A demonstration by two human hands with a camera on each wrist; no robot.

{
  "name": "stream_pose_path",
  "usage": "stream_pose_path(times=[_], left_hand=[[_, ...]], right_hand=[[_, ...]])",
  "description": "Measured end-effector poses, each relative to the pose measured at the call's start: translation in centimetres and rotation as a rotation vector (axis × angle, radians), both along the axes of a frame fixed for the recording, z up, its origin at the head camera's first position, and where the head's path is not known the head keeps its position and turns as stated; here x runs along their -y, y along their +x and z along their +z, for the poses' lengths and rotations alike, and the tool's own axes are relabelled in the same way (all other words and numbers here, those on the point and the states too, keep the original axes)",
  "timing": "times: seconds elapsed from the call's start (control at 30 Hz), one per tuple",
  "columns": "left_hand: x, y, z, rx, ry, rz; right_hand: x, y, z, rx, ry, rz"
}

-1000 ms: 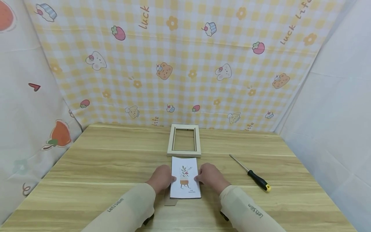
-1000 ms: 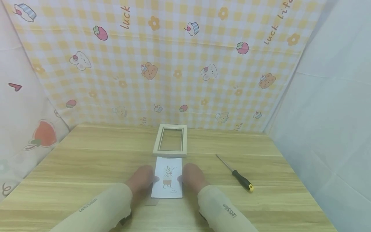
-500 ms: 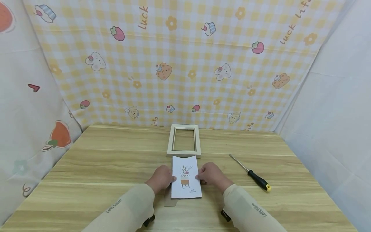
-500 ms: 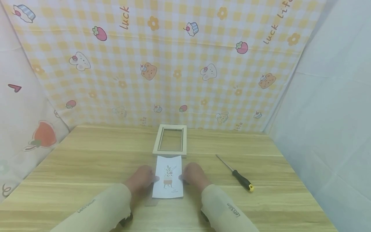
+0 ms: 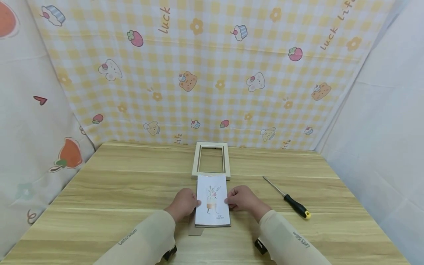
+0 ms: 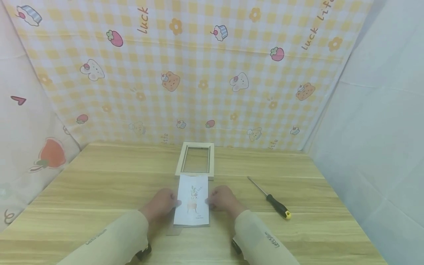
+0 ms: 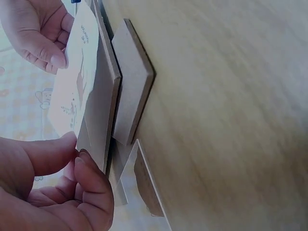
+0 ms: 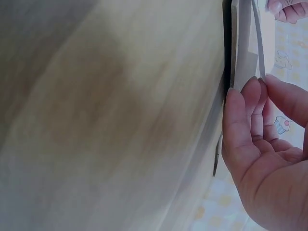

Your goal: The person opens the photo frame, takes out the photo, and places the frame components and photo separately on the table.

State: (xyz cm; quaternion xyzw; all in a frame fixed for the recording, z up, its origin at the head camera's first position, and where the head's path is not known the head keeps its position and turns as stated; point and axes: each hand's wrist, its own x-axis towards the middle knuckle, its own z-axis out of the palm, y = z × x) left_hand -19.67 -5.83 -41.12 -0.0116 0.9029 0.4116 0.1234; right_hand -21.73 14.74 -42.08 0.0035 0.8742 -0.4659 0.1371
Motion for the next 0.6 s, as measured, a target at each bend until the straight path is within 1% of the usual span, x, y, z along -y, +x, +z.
stream_pose_path(times=[0.13, 0.27, 0.43, 0.6], left_hand=[[0.0, 0.1, 0.1, -0.017, 0.007, -0.001], [-0.2, 0.1, 0.2, -0.013, 0.025, 0.001], [-0.2, -0.1, 0.1, -0.014, 0.065, 0.011], [-0.1, -0.3, 0.0, -0.015, 0.09, 0.002]], right_hand=[[-0.2, 0.0, 0.2, -0.009, -0.011, -0.012], [-0.4, 0.0, 0.3, -0.026, 0.007, -0.018], [-0.7, -0.2, 0.1, -0.033, 0.032, -0.025], [-1.1, -0.1, 0.6, -0.049, 0.029, -0.017]])
